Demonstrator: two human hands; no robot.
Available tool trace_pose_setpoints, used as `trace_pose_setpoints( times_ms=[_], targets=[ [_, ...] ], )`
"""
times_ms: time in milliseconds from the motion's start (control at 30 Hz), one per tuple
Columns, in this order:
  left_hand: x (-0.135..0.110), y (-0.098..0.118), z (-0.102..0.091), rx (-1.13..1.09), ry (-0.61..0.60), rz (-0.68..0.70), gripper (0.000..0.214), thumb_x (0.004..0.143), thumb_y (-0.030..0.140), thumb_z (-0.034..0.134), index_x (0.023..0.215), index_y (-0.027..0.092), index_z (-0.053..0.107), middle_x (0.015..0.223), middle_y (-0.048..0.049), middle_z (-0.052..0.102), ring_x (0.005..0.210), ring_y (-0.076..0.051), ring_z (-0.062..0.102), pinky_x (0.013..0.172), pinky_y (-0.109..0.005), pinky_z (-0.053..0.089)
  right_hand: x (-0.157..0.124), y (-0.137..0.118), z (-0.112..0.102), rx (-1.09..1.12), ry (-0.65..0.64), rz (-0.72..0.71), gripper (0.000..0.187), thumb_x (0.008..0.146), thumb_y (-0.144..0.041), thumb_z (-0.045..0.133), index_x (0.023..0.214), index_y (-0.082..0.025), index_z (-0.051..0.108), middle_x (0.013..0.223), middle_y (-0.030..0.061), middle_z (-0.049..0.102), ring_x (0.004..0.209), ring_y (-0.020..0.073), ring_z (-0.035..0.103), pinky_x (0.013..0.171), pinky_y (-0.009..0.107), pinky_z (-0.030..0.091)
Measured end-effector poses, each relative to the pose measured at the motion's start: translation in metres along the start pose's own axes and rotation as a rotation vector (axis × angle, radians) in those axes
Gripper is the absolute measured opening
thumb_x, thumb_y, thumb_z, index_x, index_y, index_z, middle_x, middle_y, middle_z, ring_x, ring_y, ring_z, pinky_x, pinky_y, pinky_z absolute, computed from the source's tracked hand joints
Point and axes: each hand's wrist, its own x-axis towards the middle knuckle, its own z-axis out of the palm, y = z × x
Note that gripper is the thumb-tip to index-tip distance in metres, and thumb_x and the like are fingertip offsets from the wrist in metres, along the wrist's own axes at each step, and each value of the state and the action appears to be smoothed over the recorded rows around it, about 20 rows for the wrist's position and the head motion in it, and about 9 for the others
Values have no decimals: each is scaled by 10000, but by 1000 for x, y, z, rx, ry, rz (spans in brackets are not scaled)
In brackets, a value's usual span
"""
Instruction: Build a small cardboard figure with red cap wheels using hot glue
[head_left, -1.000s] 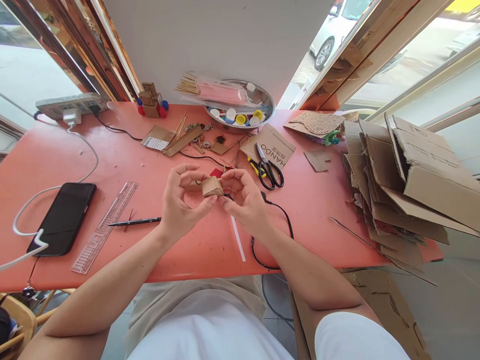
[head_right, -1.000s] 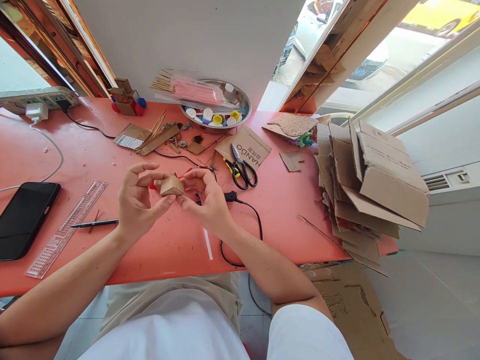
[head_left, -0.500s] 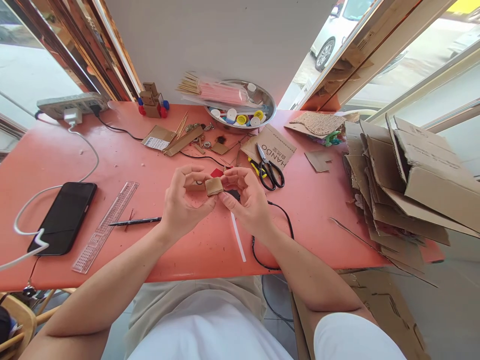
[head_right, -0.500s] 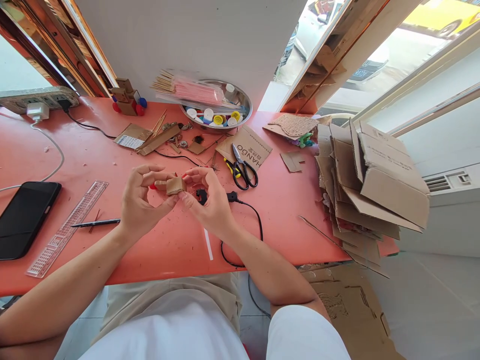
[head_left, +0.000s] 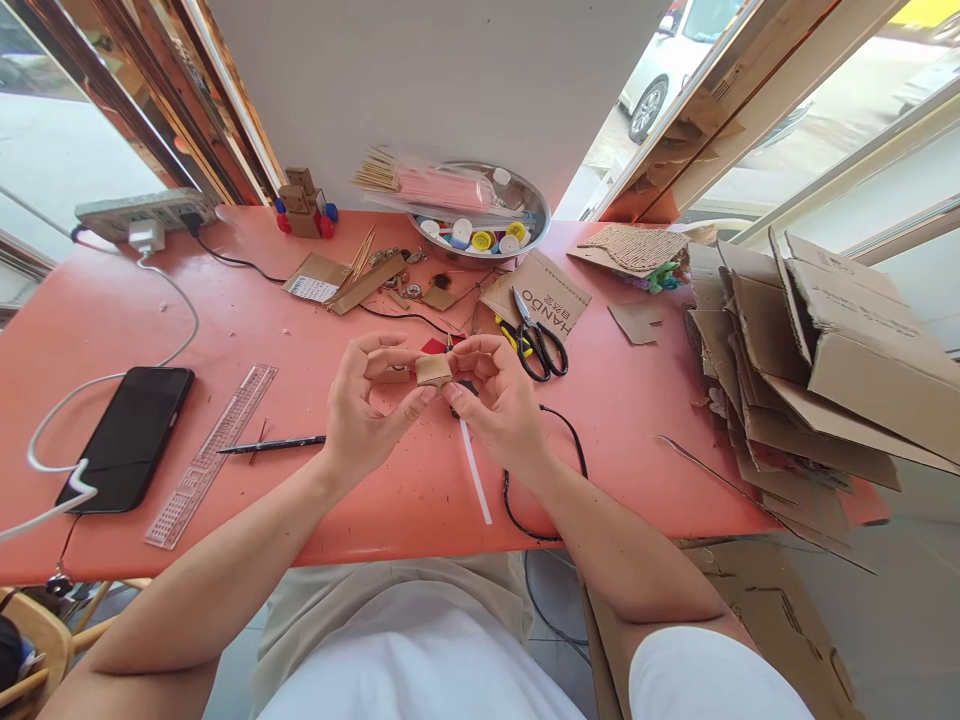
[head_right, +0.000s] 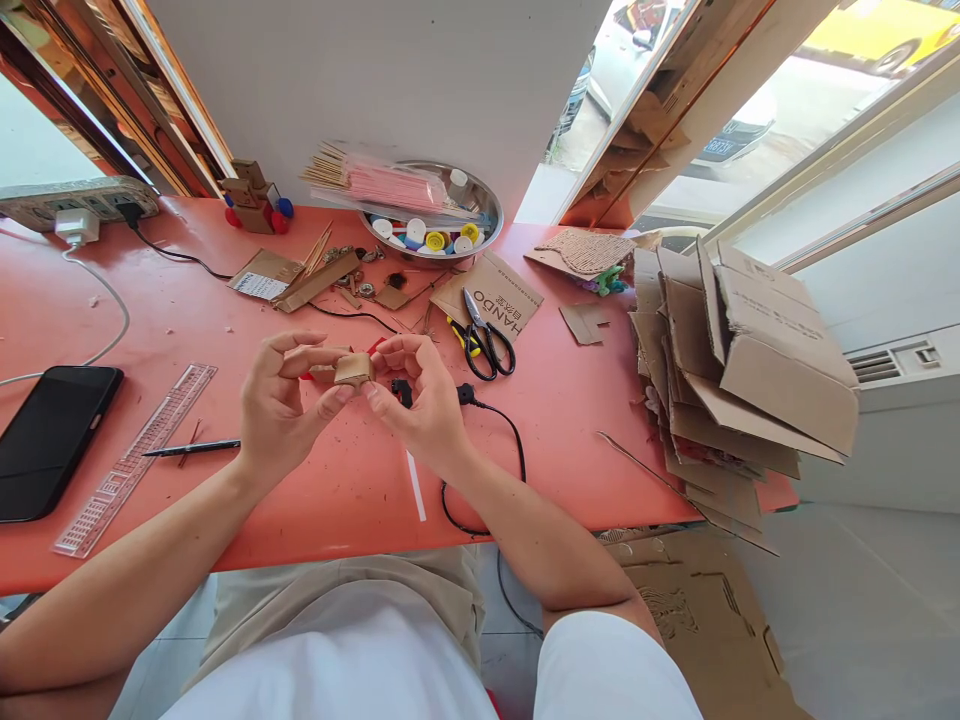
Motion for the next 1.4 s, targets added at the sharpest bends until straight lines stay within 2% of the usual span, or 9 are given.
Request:
trace_pose_setpoints(
  times_ms=[300, 433, 767, 833, 967, 1200, 1400],
  targets=[
    [0, 2, 1, 35, -7, -12, 472, 855, 544, 832, 1150, 263, 593, 970, -40, 791, 895, -209, 794, 809, -349, 671, -1, 5, 0, -28, -25, -41, 287, 832, -335, 725, 1062, -286, 561, 1038, 34, 693, 1024, 193, 689, 959, 382, 590],
    [-1, 0, 1, 64, -8, 6, 436, 873, 558, 802, 1127, 264, 604, 995, -43, 791, 888, -199, 792, 809, -348, 672, -1, 8, -3, -70, -86, -66, 273, 877, -356, 686, 1120, -271, 594, 1097, 63, 729, 1051, 199, 705, 977, 389, 594],
    [-2, -2, 0, 39, -24, 18, 401, 892, 532, 784, 1147, 266, 627, 1036, -72, 787, 945, -210, 796, 794, -332, 674, 0, 12, -5, -26, -105, -48, 259, 889, -353, 714, 1109, -270, 606, 1093, 56, 753, 1023, 190, 720, 972, 380, 613],
    [-2, -2, 0, 70, -17, 27, 387, 890, 504, 789, 1142, 267, 613, 1029, -65, 796, 930, -208, 798, 787, -335, 671, 0, 13, -5, -34, -115, -54, 286, 905, -392, 725, 1137, -275, 606, 1102, 58, 755, 1051, 196, 721, 989, 384, 606],
    [-2, -1, -2, 135, -34, 70, 397, 898, 411, 778, 1207, 277, 568, 1006, -32, 821, 863, -190, 800, 777, -335, 656, 0, 13, -6, -34, -122, -57, 466, 901, -550, 779, 1239, -288, 595, 1091, 57, 755, 1046, 208, 726, 986, 398, 602],
    [-5, 0, -3, 319, -30, 148, 423, 890, 366, 777, 1241, 273, 559, 1057, -44, 806, 933, -207, 805, 830, -361, 650, 3, 6, -5, 31, -178, -13, 506, 868, -713, 772, 1110, -287, 643, 1089, 58, 753, 1032, 207, 726, 987, 393, 608],
    [-4, -1, -3, 305, -17, 183, 431, 905, 335, 761, 1268, 275, 536, 1102, -45, 771, 942, -199, 798, 796, -358, 661, 4, 7, -6, 85, -217, 43, 533, 860, -734, 767, 1120, -292, 622, 1156, 70, 766, 1054, 215, 738, 1002, 412, 616]
  ],
)
